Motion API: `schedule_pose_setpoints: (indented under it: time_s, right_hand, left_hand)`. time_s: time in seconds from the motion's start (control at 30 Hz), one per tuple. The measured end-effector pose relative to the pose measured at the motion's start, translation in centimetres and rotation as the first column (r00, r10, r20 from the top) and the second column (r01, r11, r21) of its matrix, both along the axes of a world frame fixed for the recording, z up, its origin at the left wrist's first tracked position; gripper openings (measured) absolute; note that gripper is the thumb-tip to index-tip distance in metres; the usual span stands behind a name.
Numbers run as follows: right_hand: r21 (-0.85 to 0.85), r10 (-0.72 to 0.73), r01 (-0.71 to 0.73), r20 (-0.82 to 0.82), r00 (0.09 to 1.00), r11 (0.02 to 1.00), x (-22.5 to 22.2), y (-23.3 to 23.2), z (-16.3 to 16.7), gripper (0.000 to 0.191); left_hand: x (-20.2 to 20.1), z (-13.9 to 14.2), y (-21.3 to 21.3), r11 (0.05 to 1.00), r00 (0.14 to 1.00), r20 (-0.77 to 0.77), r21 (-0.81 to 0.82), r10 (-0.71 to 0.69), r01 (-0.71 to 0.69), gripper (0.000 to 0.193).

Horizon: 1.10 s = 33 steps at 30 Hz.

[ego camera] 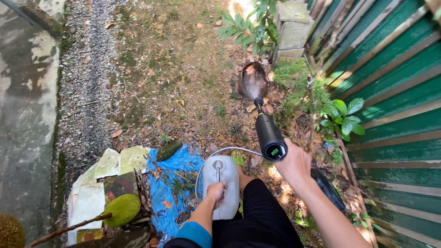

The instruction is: The person uses a handheld electric sprayer to apply liquid to plants and the ground in a garden area. They move along a fence line, spraying the base of various plants and the soil, then refill the sprayer from a second container and continue spraying.

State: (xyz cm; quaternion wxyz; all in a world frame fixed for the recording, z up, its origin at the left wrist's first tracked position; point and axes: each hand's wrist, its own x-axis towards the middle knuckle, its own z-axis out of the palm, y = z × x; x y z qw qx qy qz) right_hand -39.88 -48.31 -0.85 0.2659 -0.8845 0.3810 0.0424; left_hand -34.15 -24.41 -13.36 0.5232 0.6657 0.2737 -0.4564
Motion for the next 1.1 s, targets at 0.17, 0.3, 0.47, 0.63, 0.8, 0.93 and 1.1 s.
schedule_pose_setpoints:
  time_s: [0.17,0.3,0.47,0.63,0.8,0.93,1.1]
  right_hand:
    - [-0.042,0.052,-0.052,-0.002,0.999,0.998,4.8,-1.2,-0.3,0.039]
    - [0.027,0.011,-0.012,0.050,0.999,1.000,9.0,-2.7,0.1,0.041]
    - [-0.035,0.114,-0.114,-0.004,0.993,0.993,15.2,-4.1,0.6,0.040]
    - [0.050,0.133,-0.144,0.185,0.974,0.988,21.3,-3.9,1.8,0.035]
    - [0.130,0.231,-0.297,0.374,0.898,0.946,27.1,-3.5,3.1,0.038]
    - [0.142,0.192,-0.241,0.293,0.937,0.960,32.1,-2.4,4.1,0.041]
    - [0.217,0.246,-0.320,0.310,0.918,0.922,40.1,-1.8,4.7,0.031]
  left_hand:
    - [5.1,-0.2,-1.6,1.000,0.998,-0.060,-0.023,0.017,-0.018,0.013]
    - [11.4,0.2,-3.0,0.981,0.984,0.021,0.085,-0.179,0.177,0.019]
    - [18.3,1.3,-5.4,0.999,0.999,0.030,-0.020,-0.033,0.034,0.017]
    - [25.0,3.5,-5.0,0.993,0.994,0.038,-0.061,0.106,-0.104,0.015]
    - [30.9,5.5,-3.9,0.981,0.975,0.110,-0.053,0.194,-0.189,0.017]
    - [33.9,6.2,-2.1,0.973,0.962,0.146,-0.028,0.233,-0.231,0.016]
    - [39.2,6.2,-0.1,0.949,0.942,0.120,-0.053,0.315,-0.311,0.013]
